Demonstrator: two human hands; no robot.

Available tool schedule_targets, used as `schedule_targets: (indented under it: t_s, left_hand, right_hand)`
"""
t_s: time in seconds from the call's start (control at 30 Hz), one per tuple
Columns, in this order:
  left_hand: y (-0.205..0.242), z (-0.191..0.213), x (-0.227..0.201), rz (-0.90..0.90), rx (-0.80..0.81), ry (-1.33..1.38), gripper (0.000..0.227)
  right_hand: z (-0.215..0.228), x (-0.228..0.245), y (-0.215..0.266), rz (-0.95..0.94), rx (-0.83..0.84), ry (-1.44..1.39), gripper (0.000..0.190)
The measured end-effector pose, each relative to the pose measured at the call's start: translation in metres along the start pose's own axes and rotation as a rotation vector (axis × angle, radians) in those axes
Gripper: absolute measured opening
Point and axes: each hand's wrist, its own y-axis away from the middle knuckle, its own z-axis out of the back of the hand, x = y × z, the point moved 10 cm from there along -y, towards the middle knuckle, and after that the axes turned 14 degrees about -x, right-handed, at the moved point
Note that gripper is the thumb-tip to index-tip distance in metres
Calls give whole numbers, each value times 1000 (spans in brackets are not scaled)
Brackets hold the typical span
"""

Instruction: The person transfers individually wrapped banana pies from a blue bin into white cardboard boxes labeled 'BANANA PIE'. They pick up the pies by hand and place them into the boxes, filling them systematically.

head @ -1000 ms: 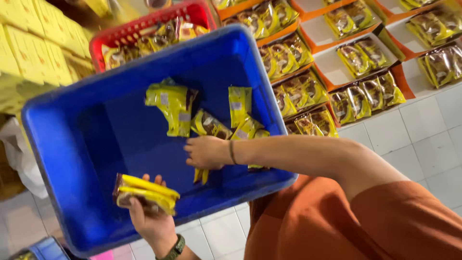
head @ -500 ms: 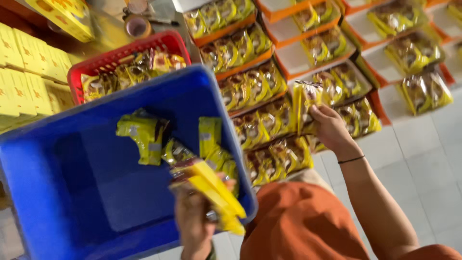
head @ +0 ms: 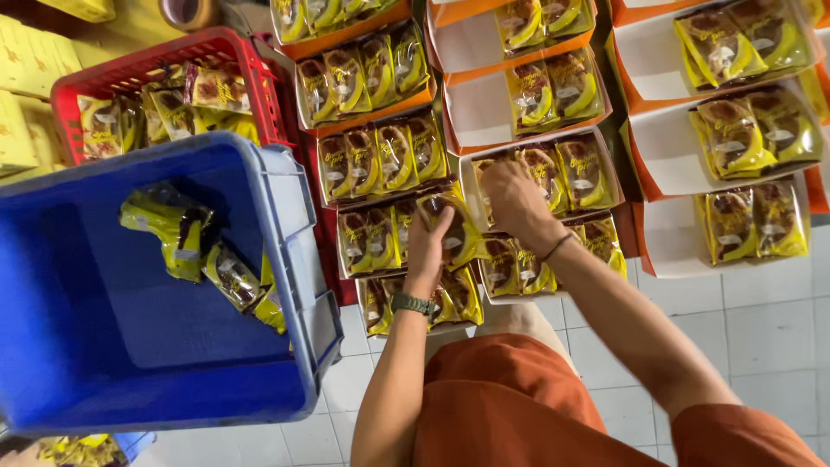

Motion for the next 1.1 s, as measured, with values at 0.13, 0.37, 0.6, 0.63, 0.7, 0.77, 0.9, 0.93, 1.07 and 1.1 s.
schedule_targets:
  t_s: [0.13, 0.37, 0.6, 0.63, 0.7, 0.77, 0.9, 0.93, 1.07, 1.1]
  left_hand:
    - [-11, -6, 15, 23, -3, 73, 69]
    - [-25, -54, 20, 105, 118, 252, 25]
    - [-27, -55, 12, 50, 27, -233, 71]
    - [-23, -65, 14, 50, 29, -228, 71]
    - [-20, -82, 10, -36, 33, -390, 49]
    - [-40, -83, 24, -64, 13, -451, 53]
    - [-71, -90, 40, -127, -46, -656, 53]
    - [-72, -90, 42, -123, -46, -657, 53]
    - [-59, -101, 32, -68, 59, -746, 54]
    - [-50, -104, 24, -28, 77, -741, 70]
  right_hand:
    - [36, 55, -5, 479, 171, 156, 34]
    - [54, 47, -13, 718, 52, 282, 21]
    - [54, 28, -3, 702, 194, 304, 25]
    - [48, 21, -1, 703, 196, 309, 25]
    - [31, 8, -1, 701, 213, 339, 23]
    - [32, 0, 5, 663, 238, 345, 26]
    - [76, 10, 0, 540, 319, 218, 32]
    - [84, 11, 3, 540, 322, 215, 32]
    - [106, 6, -1, 435, -68, -272, 17]
    - [96, -10, 0, 340, -162, -364, 15]
